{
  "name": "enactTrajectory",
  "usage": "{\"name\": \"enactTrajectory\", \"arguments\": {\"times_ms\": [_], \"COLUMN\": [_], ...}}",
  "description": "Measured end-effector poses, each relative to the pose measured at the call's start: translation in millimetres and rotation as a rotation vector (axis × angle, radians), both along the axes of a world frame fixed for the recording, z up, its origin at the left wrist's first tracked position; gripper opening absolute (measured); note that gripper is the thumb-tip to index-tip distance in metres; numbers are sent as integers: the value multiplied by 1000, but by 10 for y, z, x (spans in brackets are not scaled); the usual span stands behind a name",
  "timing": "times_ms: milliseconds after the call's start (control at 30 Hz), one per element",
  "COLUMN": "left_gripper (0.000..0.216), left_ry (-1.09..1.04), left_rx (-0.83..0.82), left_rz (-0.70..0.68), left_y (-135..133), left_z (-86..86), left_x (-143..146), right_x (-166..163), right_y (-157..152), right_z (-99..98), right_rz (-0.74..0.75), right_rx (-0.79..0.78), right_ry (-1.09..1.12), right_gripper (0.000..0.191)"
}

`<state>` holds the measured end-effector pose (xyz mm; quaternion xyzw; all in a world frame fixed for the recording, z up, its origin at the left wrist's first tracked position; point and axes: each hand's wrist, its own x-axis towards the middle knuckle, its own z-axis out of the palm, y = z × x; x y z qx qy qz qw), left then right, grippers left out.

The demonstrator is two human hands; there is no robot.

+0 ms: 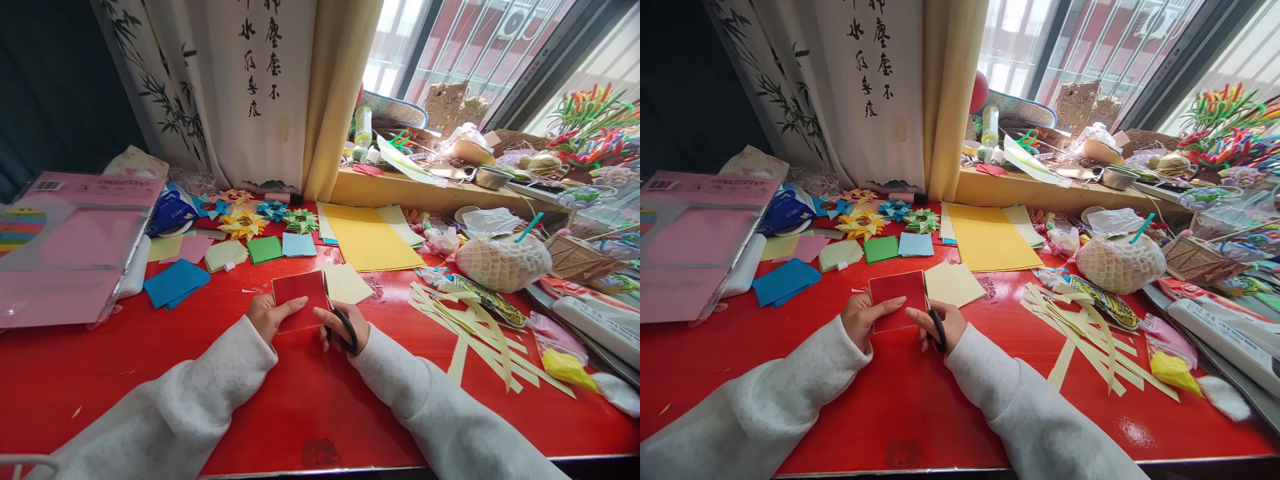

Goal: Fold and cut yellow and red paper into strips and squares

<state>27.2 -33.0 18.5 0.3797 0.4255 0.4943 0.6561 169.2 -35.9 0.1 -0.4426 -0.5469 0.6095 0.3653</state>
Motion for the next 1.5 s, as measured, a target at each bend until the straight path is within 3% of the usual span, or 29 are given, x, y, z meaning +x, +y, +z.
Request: {"name": "enactTrajectory", "arguments": {"times_ms": [233, 433, 667, 933, 1167, 1500], "left_gripper": [17, 21, 12, 11, 10, 12], "left_ry": [41, -45, -60, -33, -4, -19], "left_rx": [-4, -63, -38, -46, -18, -16], "left_rz": [70, -34, 19, -23, -10, -42], "left_y": [17, -15, -3, 2, -9, 2], "left_z": [-22, 29, 59, 32, 46, 16], "left_x": [0, 12, 10, -6, -2, -7], "right_x": [-64, -27, 21, 25, -20, -55], "right_y": [-43, -27, 15, 9, -37, -35], "right_z": [105, 109, 44, 73, 97, 84], "right_rz": [-69, -75, 32, 47, -68, -89], "right_rx": [-14, -37, 9, 8, -13, -26], "right_ry": [-17, -36, -12, -20, -51, -59], "right_gripper": [35, 33, 31, 29, 32, 36]}}
